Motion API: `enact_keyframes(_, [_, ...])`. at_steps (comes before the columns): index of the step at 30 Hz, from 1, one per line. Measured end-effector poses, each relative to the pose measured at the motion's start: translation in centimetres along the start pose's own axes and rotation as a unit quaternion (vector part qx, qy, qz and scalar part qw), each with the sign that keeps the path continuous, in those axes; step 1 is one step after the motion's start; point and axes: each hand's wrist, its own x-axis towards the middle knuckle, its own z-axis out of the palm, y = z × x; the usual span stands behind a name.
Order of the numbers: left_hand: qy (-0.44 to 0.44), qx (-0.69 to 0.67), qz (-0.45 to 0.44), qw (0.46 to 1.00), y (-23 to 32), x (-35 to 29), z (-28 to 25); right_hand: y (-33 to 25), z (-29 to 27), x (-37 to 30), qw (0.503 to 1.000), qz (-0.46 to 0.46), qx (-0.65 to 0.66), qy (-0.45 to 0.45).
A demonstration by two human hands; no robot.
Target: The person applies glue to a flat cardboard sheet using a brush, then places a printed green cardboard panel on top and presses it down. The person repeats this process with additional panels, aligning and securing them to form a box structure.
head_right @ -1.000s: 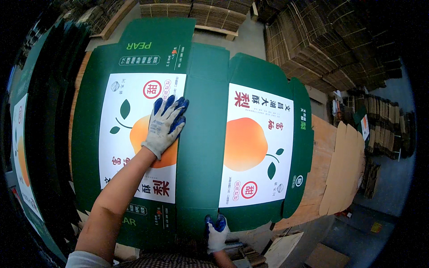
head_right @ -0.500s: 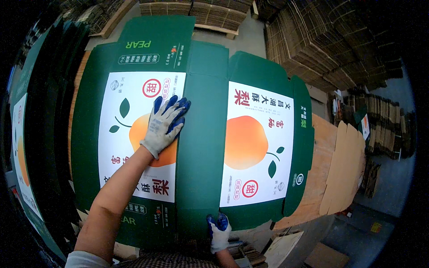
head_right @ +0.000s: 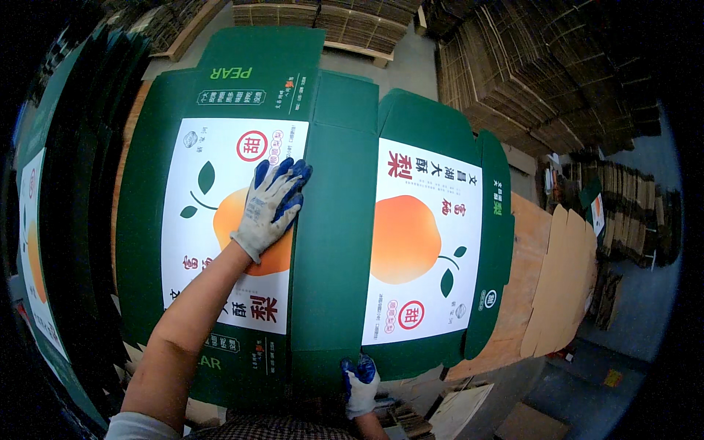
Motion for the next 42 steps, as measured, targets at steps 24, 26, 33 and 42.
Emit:
enact_keyframes(24, [-0.003, 0.064, -0.047, 0.997, 0.8, 0.2, 0.4, -1.7, 2.4, -0.2, 0.996, -0.024, -0.080, -0.018])
enact_keyframes(26, [0.014, 0.066, -0.047, 0.997, 0.8, 0.2, 0.5, -1.7, 2.4, -0.2, 0.996, -0.020, -0.086, -0.015])
enact_keyframes(33, [-0.033, 0.096, -0.024, 0.995, 0.9, 0.4, 0.3, -2.4, 2.2, -0.6, 0.995, -0.024, -0.095, -0.016])
enact_keyframes(42, [0.024, 0.103, -0.014, 0.994, 0.3, 0.0, 2.0, -3.2, 2.6, -0.8, 0.992, -0.038, -0.121, -0.030])
